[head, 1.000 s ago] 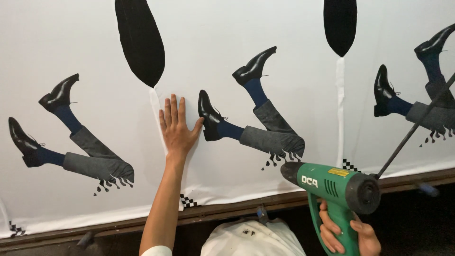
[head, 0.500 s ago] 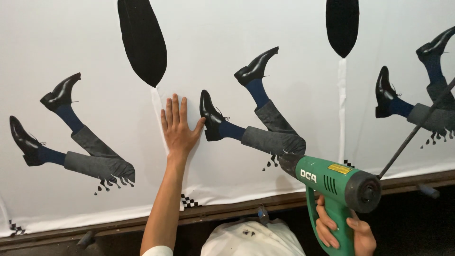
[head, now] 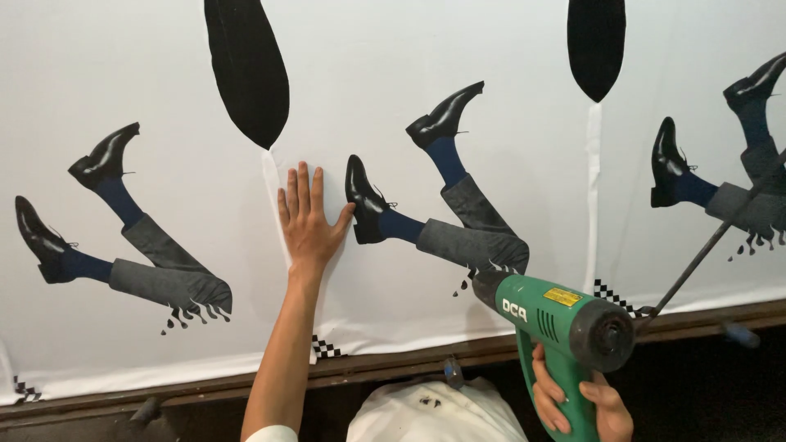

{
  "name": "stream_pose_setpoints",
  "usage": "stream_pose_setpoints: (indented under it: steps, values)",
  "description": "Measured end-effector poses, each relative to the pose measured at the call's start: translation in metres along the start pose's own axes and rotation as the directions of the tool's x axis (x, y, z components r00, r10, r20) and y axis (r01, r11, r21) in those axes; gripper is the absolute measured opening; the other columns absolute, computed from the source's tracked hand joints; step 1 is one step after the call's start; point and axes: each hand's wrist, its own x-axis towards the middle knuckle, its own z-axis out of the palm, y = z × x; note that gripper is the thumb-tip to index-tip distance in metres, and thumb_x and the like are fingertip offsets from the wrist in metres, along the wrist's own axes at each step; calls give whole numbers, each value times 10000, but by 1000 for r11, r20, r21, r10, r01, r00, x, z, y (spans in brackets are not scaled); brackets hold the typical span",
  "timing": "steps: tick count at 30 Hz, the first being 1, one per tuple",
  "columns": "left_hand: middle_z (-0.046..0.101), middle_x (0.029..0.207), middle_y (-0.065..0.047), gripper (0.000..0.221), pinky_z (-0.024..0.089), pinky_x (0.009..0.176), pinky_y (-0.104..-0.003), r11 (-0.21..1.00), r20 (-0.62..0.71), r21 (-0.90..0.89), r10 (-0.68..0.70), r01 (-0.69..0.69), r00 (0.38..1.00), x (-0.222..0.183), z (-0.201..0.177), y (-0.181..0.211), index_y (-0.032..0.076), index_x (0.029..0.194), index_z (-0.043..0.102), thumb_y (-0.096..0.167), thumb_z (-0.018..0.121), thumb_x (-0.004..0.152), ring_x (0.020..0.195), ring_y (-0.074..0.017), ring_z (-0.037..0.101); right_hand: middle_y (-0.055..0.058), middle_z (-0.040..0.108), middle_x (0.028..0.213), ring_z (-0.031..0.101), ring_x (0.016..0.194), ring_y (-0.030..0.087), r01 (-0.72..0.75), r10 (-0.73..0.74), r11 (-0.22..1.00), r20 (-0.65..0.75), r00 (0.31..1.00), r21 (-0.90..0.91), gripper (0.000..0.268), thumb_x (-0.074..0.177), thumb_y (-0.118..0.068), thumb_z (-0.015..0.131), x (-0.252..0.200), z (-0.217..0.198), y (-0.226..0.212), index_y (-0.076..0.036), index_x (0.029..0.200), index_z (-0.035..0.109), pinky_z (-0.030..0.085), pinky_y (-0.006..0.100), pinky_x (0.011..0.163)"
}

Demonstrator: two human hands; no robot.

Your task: Using a heat gun to cure ink on printed fabric designs while smoothing the material by hand

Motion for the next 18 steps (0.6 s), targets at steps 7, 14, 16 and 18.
stream_pose_setpoints:
  steps: [7, 14, 16, 18]
  values:
    - [268, 1701, -109, 685, 199, 1292, -515, 999, 53, -33, -20, 22, 998, 0, 0, 0, 124, 1608, 382, 502, 548, 1062, 1587, -292, 236, 92, 500, 810, 483, 479, 180, 52, -52, 998, 13, 999, -33, 597, 944, -288, 704, 17, 16, -3, 98, 1304, 425, 406, 359, 485]
    - [317, 1683, -102, 642, 213, 1286, -512, 994, 23, -109, 1, 1, 1000, 1, -5, -4, 118, 1577, 448, 517, 460, 1073, 1577, -291, 268, 80, 495, 798, 469, 452, 158, 1, -2, 1000, 90, 996, 11, 642, 938, -314, 705, 39, 41, -4, 122, 1319, 429, 371, 342, 448]
    - [300, 1692, -102, 762, 233, 1287, -526, 996, 10, -91, 17, -16, 1000, 1, -6, -4, 131, 1600, 406, 588, 580, 1016, 1584, -294, 265, 75, 488, 804, 462, 452, 148, 50, -49, 999, 108, 993, -9, 628, 929, -292, 697, 44, 46, -5, 113, 1328, 431, 367, 330, 435]
    - [305, 1688, -113, 805, 247, 1279, -535, 998, 1, -62, 23, -23, 1000, 3, -7, -4, 128, 1596, 412, 637, 584, 996, 1578, -306, 276, 74, 483, 802, 469, 468, 157, 44, -44, 999, 102, 994, -5, 642, 924, -292, 713, 47, 46, -11, 99, 1344, 426, 373, 338, 456]
